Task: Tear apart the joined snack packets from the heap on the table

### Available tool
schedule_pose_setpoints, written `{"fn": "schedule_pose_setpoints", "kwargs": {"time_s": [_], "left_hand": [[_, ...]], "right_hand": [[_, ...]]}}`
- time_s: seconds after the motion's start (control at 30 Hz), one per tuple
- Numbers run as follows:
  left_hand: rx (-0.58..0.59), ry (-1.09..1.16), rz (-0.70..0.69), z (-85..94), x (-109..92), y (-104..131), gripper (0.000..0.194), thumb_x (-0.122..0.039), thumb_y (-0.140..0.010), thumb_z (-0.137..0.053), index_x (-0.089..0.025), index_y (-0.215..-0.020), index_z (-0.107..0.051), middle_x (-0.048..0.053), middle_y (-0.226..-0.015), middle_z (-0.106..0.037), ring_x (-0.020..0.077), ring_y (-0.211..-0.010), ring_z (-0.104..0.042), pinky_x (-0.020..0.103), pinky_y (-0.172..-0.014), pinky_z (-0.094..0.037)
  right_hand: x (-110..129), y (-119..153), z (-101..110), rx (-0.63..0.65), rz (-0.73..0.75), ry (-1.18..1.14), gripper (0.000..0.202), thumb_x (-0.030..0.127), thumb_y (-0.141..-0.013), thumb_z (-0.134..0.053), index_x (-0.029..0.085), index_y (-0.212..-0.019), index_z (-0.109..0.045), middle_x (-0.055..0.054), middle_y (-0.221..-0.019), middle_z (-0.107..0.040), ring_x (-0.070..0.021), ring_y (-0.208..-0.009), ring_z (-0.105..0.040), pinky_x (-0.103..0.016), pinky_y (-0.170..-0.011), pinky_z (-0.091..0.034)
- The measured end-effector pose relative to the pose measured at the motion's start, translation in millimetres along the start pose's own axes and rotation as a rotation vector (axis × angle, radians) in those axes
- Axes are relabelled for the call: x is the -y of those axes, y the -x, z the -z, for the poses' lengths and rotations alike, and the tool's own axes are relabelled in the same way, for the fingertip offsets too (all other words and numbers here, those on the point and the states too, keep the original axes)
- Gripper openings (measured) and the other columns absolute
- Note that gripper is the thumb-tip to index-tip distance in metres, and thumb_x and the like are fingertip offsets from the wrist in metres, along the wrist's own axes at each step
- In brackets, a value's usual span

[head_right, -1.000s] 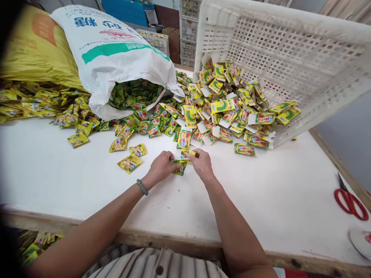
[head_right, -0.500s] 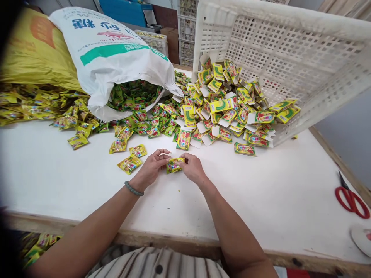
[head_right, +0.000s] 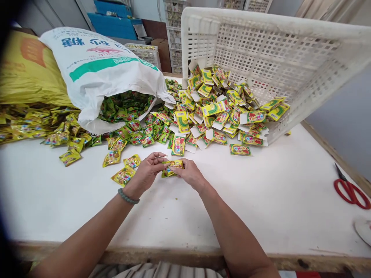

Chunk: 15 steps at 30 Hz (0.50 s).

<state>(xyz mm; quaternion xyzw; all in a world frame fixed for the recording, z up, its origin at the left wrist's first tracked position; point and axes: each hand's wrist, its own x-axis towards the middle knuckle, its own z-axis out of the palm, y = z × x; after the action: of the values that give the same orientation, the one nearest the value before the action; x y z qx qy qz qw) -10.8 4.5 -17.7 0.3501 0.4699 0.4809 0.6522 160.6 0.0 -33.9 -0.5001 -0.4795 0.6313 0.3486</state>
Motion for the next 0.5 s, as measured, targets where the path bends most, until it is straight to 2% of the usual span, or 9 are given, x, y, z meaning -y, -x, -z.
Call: {"fn": "schedule_pose_setpoints", "kwargs": {"time_s": [0.07, 0.13, 0.27, 0.37, 0.43, 0.5], "left_hand": [[0.068, -0.086, 0.022, -4.7, -10, -10, 0.047, -0.023, -0.053, -0.083, -0.016, -0.091, -0.058, 0.000, -0.075, -0.066, 0.0139, -0.068, -0.061, 0.029, -0.068, -0.046], [0.043, -0.254, -0.016, -13.8, -18, -24, 0.043, -0.030, -0.059, -0.080, -0.017, -0.093, -0.057, 0.001, -0.075, -0.065, 0.0168, -0.071, -0.061, 0.032, -0.071, -0.046], [-0.257, -0.831, -0.272, -44.7, -21, -57, 0.042, -0.043, -0.069, -0.073, -0.019, -0.098, -0.056, 0.009, -0.092, -0.063, 0.0271, -0.092, -0.060, 0.038, -0.079, -0.044], [-0.348, -1.096, -0.367, -62.6, -12, -77, 0.060, -0.048, -0.067, -0.076, -0.016, -0.112, -0.054, 0.019, -0.113, -0.059, 0.0361, -0.113, -0.052, 0.040, -0.087, -0.040], [-0.344, -1.157, -0.339, -62.9, -6, -86, 0.070, -0.046, -0.065, -0.079, -0.014, -0.120, -0.050, 0.023, -0.117, -0.058, 0.0387, -0.116, -0.051, 0.040, -0.086, -0.040], [-0.308, -1.135, -0.278, -53.3, -2, -89, 0.071, -0.042, -0.064, -0.080, -0.013, -0.121, -0.050, 0.022, -0.112, -0.062, 0.0376, -0.109, -0.055, 0.038, -0.081, -0.041]], "right_hand": [[1, -1, 4, -0.072, 0.027, 0.023, 0.038, 0.043, -0.063, -0.075, 0.017, -0.089, -0.063, -0.002, -0.079, -0.067, -0.0179, -0.074, -0.062, -0.029, -0.067, -0.047], [3, -2, 8, -0.210, 0.089, 0.142, 0.031, 0.042, -0.066, -0.071, 0.018, -0.083, -0.061, 0.000, -0.074, -0.064, -0.0174, -0.070, -0.059, -0.029, -0.065, -0.045], [7, -2, 15, -0.428, 0.158, 0.389, 0.019, 0.038, -0.073, -0.062, 0.021, -0.081, -0.059, 0.000, -0.071, -0.062, -0.0178, -0.067, -0.056, -0.028, -0.063, -0.042], [7, -2, 21, -0.537, 0.175, 0.499, 0.016, 0.034, -0.074, -0.058, 0.023, -0.085, -0.059, -0.001, -0.074, -0.063, -0.0196, -0.069, -0.057, -0.030, -0.064, -0.042], [5, -3, 25, -0.596, 0.177, 0.531, 0.015, 0.032, -0.075, -0.057, 0.024, -0.087, -0.059, -0.002, -0.075, -0.064, -0.0206, -0.070, -0.057, -0.031, -0.065, -0.042], [4, -4, 29, -0.625, 0.172, 0.515, 0.015, 0.032, -0.075, -0.057, 0.025, -0.088, -0.059, -0.002, -0.076, -0.065, -0.0209, -0.071, -0.058, -0.031, -0.066, -0.042]]}}
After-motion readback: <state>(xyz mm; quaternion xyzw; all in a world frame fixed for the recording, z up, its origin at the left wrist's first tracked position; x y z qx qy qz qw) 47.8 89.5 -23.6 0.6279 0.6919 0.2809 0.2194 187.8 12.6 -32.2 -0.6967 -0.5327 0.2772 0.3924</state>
